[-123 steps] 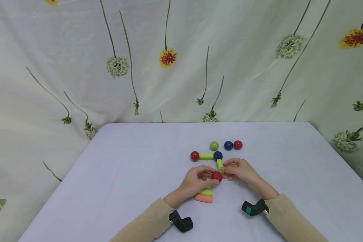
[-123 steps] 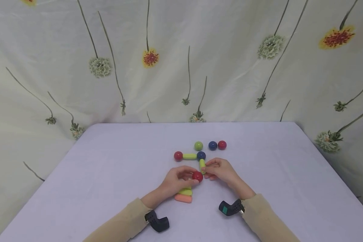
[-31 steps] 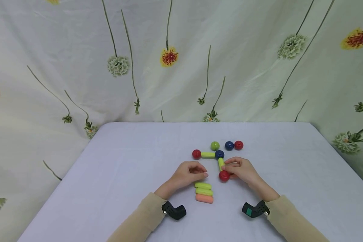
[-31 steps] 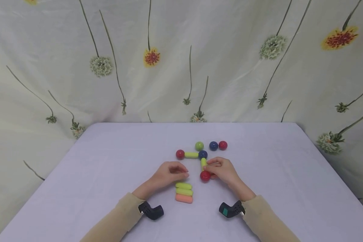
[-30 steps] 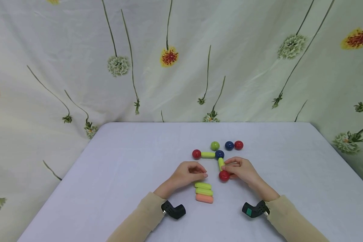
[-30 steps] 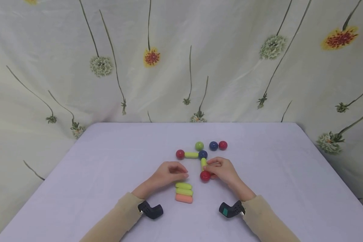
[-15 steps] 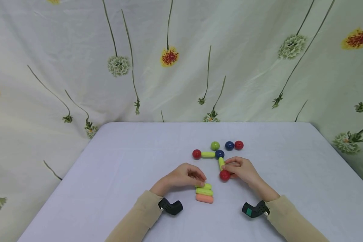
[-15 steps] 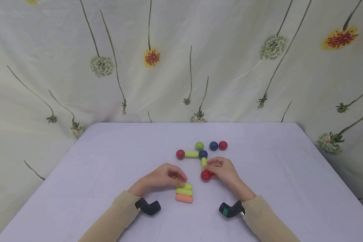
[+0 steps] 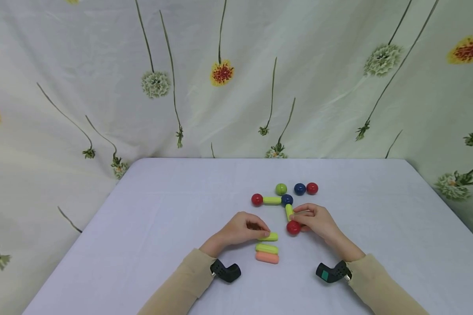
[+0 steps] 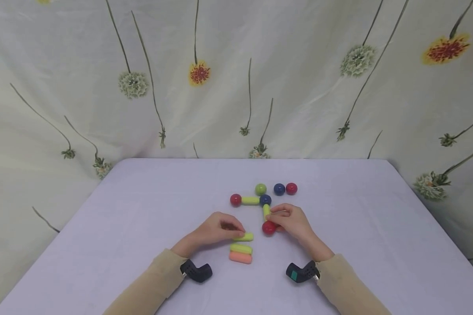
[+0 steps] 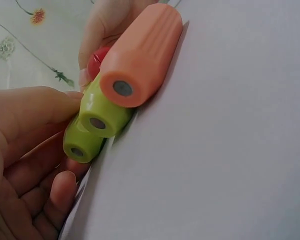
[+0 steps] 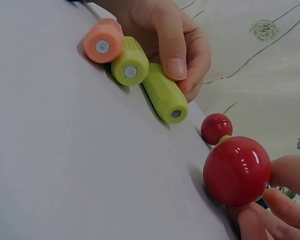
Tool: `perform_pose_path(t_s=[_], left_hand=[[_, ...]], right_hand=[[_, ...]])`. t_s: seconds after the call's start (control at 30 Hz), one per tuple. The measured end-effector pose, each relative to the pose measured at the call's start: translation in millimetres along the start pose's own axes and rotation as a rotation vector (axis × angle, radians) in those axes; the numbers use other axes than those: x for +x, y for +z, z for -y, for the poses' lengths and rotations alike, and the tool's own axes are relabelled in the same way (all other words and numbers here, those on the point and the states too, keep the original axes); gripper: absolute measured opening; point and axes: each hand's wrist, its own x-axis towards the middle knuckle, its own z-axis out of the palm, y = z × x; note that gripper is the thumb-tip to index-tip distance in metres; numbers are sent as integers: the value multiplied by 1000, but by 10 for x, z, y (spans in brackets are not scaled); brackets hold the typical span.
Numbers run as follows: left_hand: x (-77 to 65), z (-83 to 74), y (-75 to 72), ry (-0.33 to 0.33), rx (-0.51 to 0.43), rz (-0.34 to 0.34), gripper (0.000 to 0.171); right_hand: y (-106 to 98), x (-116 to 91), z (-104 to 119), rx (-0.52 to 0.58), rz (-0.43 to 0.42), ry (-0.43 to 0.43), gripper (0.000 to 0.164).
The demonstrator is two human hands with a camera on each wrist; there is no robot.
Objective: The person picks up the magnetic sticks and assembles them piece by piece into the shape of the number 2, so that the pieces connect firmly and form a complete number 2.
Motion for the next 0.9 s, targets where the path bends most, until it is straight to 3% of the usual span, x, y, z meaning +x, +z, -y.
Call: perform_pose_path(t_s=[0.27, 0.5, 0.73, 0.9], left_hand=[[-83, -334, -47, 25, -3, 21, 14], [2, 7, 15, 2, 54, 19, 15], [2, 29, 40, 23, 101, 11, 15], [-1, 13, 64, 10, 82, -40, 16]], right_hand=[[2, 2, 4, -13, -6, 4, 39], [-2, -1, 4, -10, 7, -10, 38], [-6, 3, -5, -6, 14, -14, 38], [-9, 5, -9, -5, 15, -14, 39]])
